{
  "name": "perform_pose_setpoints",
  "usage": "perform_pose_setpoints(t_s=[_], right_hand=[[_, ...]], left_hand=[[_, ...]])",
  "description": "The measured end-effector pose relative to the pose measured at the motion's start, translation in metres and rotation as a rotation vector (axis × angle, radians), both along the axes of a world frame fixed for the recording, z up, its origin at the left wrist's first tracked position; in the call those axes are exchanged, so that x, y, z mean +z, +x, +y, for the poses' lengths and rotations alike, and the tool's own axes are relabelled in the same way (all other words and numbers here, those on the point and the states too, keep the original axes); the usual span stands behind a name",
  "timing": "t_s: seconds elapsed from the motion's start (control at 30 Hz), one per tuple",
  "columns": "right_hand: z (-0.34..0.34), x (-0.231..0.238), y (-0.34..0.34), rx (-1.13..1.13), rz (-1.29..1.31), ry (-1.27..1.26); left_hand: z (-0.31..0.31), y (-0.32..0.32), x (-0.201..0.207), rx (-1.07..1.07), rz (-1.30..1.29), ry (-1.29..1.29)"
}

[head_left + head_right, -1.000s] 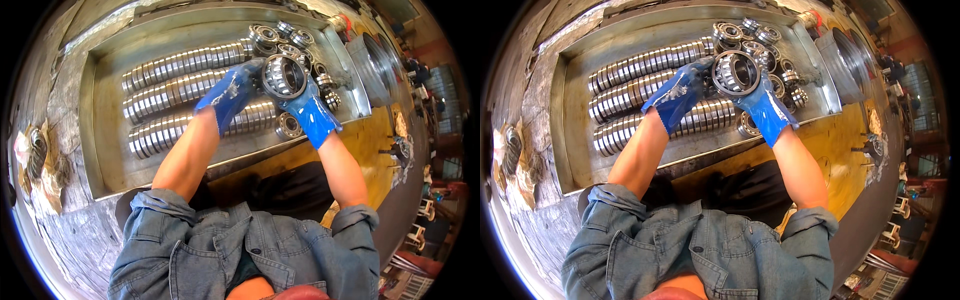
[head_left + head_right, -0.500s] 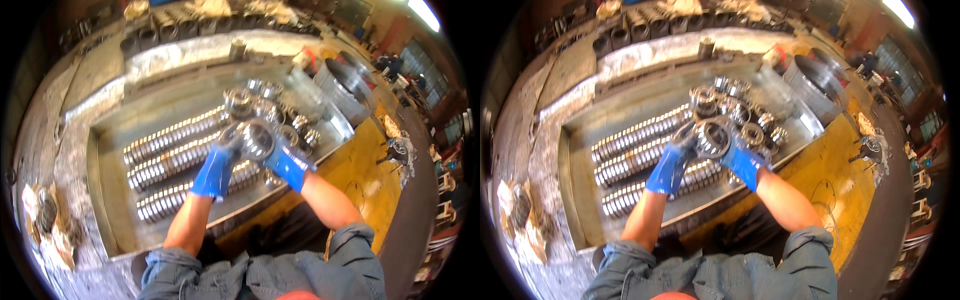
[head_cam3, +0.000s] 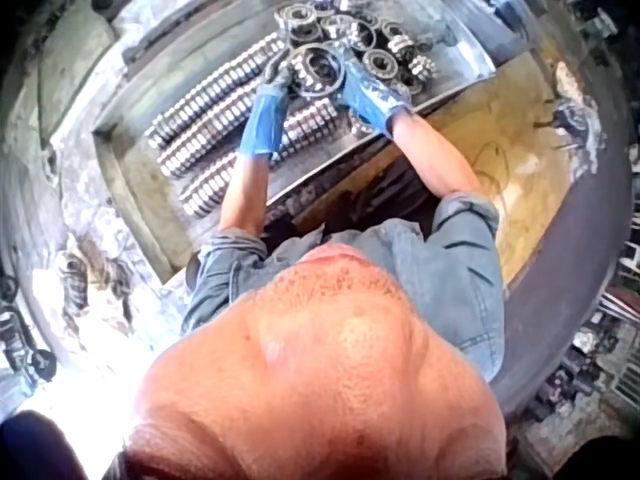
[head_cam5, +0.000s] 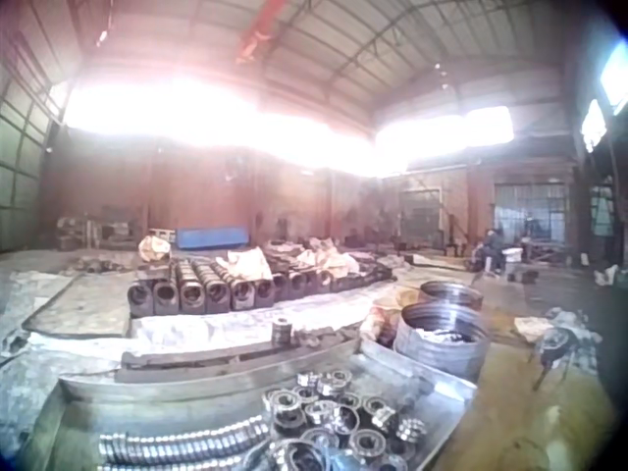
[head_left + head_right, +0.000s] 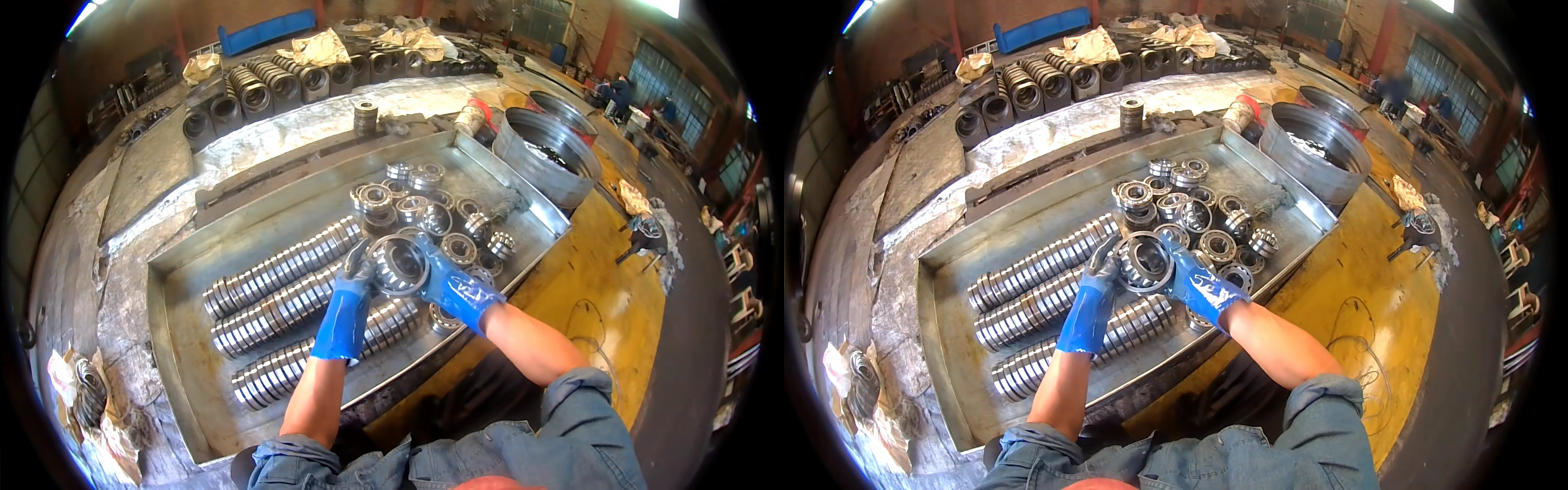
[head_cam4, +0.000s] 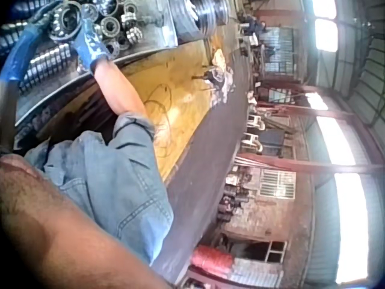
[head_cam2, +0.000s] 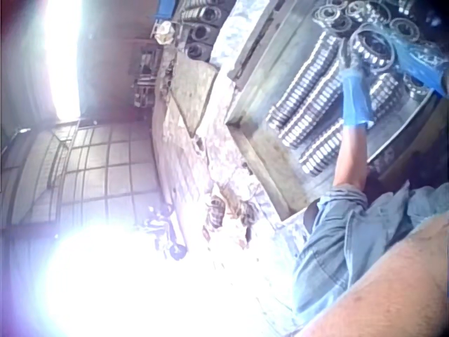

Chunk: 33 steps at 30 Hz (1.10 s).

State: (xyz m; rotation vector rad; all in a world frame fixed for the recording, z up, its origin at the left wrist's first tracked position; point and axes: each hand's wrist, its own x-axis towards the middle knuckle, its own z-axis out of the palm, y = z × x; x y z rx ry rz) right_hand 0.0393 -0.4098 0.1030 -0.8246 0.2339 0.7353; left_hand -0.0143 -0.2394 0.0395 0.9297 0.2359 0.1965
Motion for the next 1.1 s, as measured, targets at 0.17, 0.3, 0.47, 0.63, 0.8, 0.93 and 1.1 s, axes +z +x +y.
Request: perform_pose_setpoints(t_s=[0.17, 0.3, 0.47, 0.63, 0.8, 0.93, 1.1], right_hand=[[-0.007, -0.006, 0.005, 0.09, -0.027, 0.103], [-0.013, 0.005, 0.005, 0.057, -0.077, 0.077], [-0.017, 0.023, -0.004, 0.112, -0.294, -0.052], [-0.02, 0.0, 0.002, 0.135, -0.319, -0.043], [-0.007, -0.02, 0.023, -0.077, -0.029, -0.004], [-0.011, -0.028, 0.027, -0.04, -0.134, -0.071], [-0.024, -0.009, 0.023, 0.103, -0.563, -0.4]], left_hand=[[0.003, -0.003, -0.006, 0.022, -0.056, 0.222], [-0.005, -0.02, 0.028, -0.127, -0.049, 0.011], [-0.011, -0.017, 0.021, -0.107, -0.157, 0.104], [-0.02, -0.011, 0.015, -0.036, -0.145, -0.113], [-0.015, -0.01, 0.009, -0.073, -0.173, 0.01], [-0.013, -0.013, 0.023, -0.048, 0.006, 0.031], [-0.019, -0.02, 0.037, -0.116, 0.057, -0.156]])
